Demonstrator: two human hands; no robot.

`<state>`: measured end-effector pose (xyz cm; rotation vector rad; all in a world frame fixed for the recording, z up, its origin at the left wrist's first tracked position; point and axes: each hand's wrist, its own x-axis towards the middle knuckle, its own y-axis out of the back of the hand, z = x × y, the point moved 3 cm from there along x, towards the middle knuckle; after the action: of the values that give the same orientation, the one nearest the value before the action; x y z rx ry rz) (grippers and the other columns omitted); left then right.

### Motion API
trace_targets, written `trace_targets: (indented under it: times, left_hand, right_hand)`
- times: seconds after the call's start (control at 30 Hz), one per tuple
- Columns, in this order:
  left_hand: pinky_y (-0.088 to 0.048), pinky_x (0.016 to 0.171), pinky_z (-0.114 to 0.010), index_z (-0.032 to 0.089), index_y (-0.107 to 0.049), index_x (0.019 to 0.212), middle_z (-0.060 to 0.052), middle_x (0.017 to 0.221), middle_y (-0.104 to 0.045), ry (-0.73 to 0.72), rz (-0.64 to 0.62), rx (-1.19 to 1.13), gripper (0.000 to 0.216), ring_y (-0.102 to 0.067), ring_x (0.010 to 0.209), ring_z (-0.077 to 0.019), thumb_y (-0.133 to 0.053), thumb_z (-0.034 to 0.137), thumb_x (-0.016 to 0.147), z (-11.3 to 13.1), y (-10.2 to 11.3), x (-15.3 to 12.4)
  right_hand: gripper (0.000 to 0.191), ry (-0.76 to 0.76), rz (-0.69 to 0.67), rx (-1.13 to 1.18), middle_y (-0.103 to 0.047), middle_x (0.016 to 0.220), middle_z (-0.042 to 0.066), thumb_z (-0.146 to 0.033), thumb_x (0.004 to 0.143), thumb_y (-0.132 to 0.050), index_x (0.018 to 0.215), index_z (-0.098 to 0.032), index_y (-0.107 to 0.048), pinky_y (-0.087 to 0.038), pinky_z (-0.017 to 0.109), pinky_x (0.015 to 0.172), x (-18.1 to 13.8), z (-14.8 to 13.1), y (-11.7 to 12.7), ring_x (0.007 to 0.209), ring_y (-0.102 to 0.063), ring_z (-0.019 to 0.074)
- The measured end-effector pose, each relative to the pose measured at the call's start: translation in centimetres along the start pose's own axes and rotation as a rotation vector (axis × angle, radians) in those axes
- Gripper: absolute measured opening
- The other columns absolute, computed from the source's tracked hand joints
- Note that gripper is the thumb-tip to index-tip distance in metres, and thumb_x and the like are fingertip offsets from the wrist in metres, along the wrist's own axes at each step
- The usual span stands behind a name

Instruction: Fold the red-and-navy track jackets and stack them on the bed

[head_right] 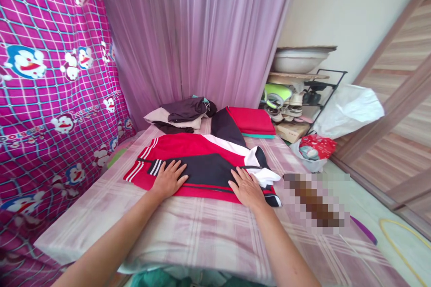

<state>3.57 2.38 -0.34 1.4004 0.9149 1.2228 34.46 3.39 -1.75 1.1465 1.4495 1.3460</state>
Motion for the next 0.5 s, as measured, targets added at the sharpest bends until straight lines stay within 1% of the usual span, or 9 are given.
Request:
trace_targets:
  times: [0.1, 0.17, 0.3, 0.37, 0.43, 0.5]
  left_hand:
    - [-0.022, 0.119, -0.058, 0.03, -0.052, 0.145, -0.009, 0.152, -0.05, -0.004, 0.01, 0.007, 0.055, -0.04, 0.143, -0.0318, -0.036, 0.055, 0.098, -0.1, -0.3, -0.1]
    - [-0.022, 0.119, -0.058, 0.03, -0.052, 0.145, -0.009, 0.152, -0.05, 0.001, 0.004, 0.017, 0.056, -0.041, 0.143, -0.0321, -0.037, 0.055, 0.098, -0.2, -0.1, -0.1]
    - [-0.023, 0.119, -0.058, 0.029, -0.052, 0.145, -0.009, 0.152, -0.05, 0.002, 0.0, 0.03, 0.057, -0.041, 0.143, -0.0323, -0.036, 0.056, 0.098, -0.3, 0.1, -0.2]
    - [-0.022, 0.119, -0.058, 0.029, -0.053, 0.145, -0.009, 0.152, -0.05, -0.001, 0.007, 0.029, 0.057, -0.041, 0.143, -0.0327, -0.036, 0.056, 0.097, -0.4, 0.0, -0.2]
    - [-0.022, 0.119, -0.058, 0.03, -0.052, 0.145, -0.008, 0.152, -0.051, -0.002, 0.012, 0.029, 0.057, -0.041, 0.143, -0.0326, -0.037, 0.056, 0.097, -0.5, -0.2, -0.3]
    - [-0.022, 0.119, -0.058, 0.031, -0.052, 0.145, -0.008, 0.152, -0.051, -0.006, 0.02, 0.029, 0.056, -0.041, 0.143, -0.0319, -0.037, 0.056, 0.097, -0.5, -0.3, -0.3]
  right_hand:
    - [0.059, -0.019, -0.023, 0.014, -0.035, 0.161, 0.01, -0.048, 0.1, -0.03, 0.152, -0.023, -0.044, -0.025, 0.051, 0.119, 0.3, -0.2, 0.5, 0.148, -0.032, 0.0266]
    - [0.059, -0.029, -0.004, 0.027, -0.035, 0.161, 0.011, -0.048, 0.101, -0.03, 0.151, -0.022, -0.045, -0.024, 0.053, 0.119, 0.7, -1.1, 1.4, 0.148, -0.031, 0.0276]
    - [0.059, 0.034, 0.159, 0.059, -0.029, 0.164, 0.01, -0.048, 0.101, -0.03, 0.155, -0.024, -0.038, -0.016, 0.053, 0.122, 1.7, -4.7, 3.5, 0.151, -0.026, 0.0266]
    - [0.059, 0.085, 0.194, 0.069, -0.025, 0.165, 0.008, -0.048, 0.102, -0.029, 0.156, -0.026, -0.036, -0.014, 0.052, 0.122, 2.1, -6.3, 3.7, 0.152, -0.023, 0.0252]
    - [0.059, 0.113, 0.136, 0.08, -0.025, 0.165, 0.008, -0.049, 0.102, -0.03, 0.156, -0.026, -0.036, -0.014, 0.052, 0.122, 2.4, -7.0, 3.0, 0.152, -0.022, 0.0245]
    - [0.06, 0.102, 0.037, 0.091, -0.028, 0.164, 0.009, -0.051, 0.101, -0.03, 0.155, -0.025, -0.038, -0.016, 0.052, 0.122, 2.5, -6.6, 1.8, 0.151, -0.024, 0.0248]
